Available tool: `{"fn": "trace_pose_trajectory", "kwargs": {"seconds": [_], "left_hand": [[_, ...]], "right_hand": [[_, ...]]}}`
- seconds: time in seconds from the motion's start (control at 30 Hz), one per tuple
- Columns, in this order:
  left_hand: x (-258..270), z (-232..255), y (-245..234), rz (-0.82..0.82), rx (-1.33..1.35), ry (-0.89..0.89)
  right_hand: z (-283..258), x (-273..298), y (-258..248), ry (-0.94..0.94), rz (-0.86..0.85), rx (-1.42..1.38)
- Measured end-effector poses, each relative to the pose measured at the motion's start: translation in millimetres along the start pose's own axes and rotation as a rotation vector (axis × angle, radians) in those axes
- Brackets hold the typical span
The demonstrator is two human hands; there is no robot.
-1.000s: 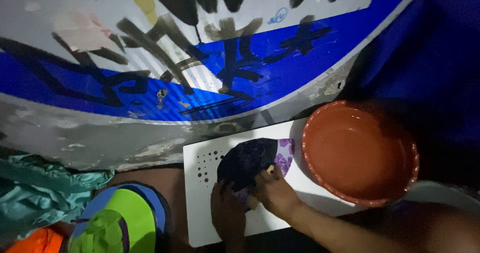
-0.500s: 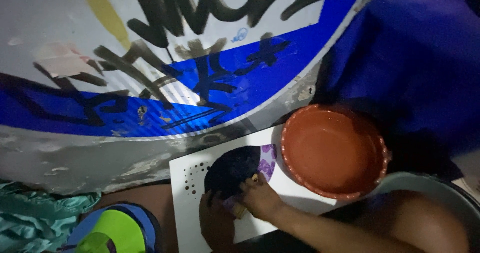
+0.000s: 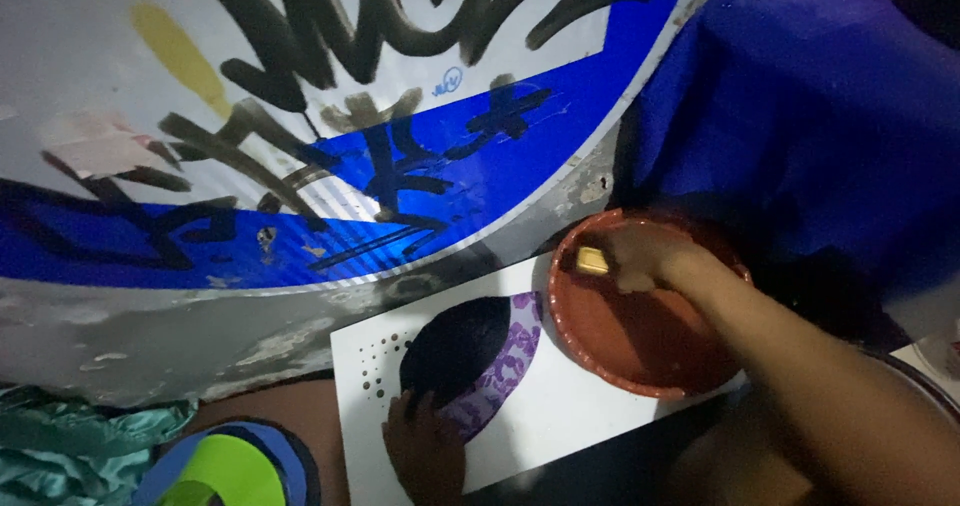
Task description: The person cleans hats by hand using a small brush and water from a brown bowl, scrubbing the surface of each hat one by one on a white surface.
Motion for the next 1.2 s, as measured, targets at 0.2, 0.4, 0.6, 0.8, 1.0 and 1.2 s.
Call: {"fn": "trace_pose_trajectory", "kwargs": {"seconds": [0.2, 0.4, 0.6, 0.8, 1.0, 1.2], "left_hand": [[-12.5, 25.7, -10.0, 0.055, -0.076, 0.186], [-1.8, 34.9, -17.6, 0.125, 0.099, 0.230], [4.4, 16.3, 2.6, -0.191, 0.160, -0.075], [-18.9, 56.8, -21.9, -0.065, 0.102, 0.389], [-18.3, 49.0, -23.4, -0.056, 0.148, 0.171], [-14.0, 54.4, -26.4, 0.078, 0.151, 0.391]], "right_hand": [[55.9, -24.3, 60.6, 0.196, -0.203, -0.123], [75.2, -45.6, 107.2, 0.341, -0.426, -0.238], [59.7, -48.9, 109.4, 0.413, -0.460, -0.368], [63.3, -67.0, 116.9, 0.303, -0.451, -0.055], [27.8, -18.6, 49.5, 0.260, -0.401, -0.045], [60.2, -48.1, 86.7, 0.197, -0.243, -0.196]]}}
Point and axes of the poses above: each hand's wrist, its own x-axis away from the middle knuckle, its own y-axis out of the palm, z = x × y, the point moved 5 cm from there along -x, towards the middle knuckle
